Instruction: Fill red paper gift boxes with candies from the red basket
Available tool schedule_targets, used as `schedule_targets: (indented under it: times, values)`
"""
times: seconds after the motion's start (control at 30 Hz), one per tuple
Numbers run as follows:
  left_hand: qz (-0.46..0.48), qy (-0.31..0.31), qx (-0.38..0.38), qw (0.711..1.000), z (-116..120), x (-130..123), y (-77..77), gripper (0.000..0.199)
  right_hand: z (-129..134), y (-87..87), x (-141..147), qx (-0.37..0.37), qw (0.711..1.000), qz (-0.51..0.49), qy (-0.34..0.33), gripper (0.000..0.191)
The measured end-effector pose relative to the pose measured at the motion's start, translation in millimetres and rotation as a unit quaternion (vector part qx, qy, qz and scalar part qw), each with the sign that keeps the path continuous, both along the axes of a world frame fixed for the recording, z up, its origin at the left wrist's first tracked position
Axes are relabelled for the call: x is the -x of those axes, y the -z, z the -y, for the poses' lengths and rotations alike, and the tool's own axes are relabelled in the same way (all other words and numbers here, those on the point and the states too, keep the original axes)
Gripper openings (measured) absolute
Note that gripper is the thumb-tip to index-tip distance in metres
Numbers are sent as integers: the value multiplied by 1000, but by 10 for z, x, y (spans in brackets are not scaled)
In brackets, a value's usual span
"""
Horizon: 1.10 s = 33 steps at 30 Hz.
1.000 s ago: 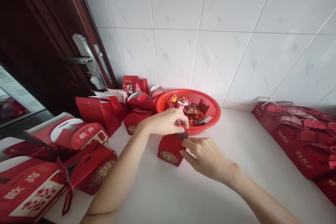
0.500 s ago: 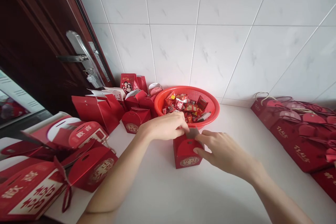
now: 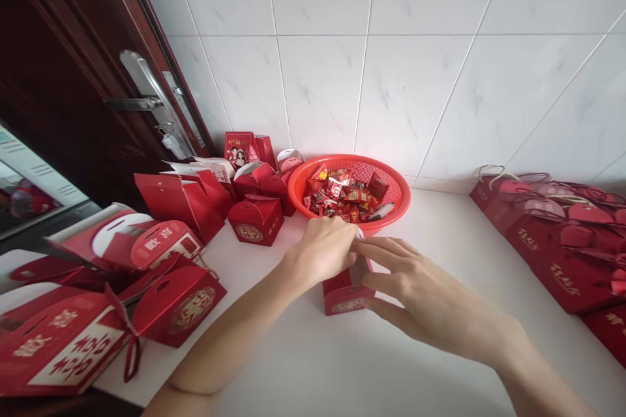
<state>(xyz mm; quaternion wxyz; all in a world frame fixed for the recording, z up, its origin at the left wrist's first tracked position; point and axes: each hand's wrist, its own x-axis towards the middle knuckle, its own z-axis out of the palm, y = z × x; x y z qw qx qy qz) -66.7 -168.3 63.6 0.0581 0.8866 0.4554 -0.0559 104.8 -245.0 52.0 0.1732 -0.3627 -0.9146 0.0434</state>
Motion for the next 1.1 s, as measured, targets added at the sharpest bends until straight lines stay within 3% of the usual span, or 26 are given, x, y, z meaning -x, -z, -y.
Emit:
schedule_targets:
  times: [0.17,0.37,0.5,0.7,0.93,1.1]
  values:
    - [29,32,54,998,-61,110,-44,31,6,-6,-4,20,1000,-1,1,25]
    - [34,112,198,973,-357,409,-226,72,56,-23,-125,48,996,52,51,32]
    - [47,160,260,951,-563,536,-199,93,55,-29,-158,124,979,122,103,28]
    - [52,121,303,944,-614,523,-100,98,14,-36,-120,201,957,149,145,35]
    - [19,86,260,961,-476,440,-167,92,-109,40,-43,150,973,126,120,17]
    - [2,91,259,962,-429,359,-157,103,-139,5,-104,138,984,97,64,15]
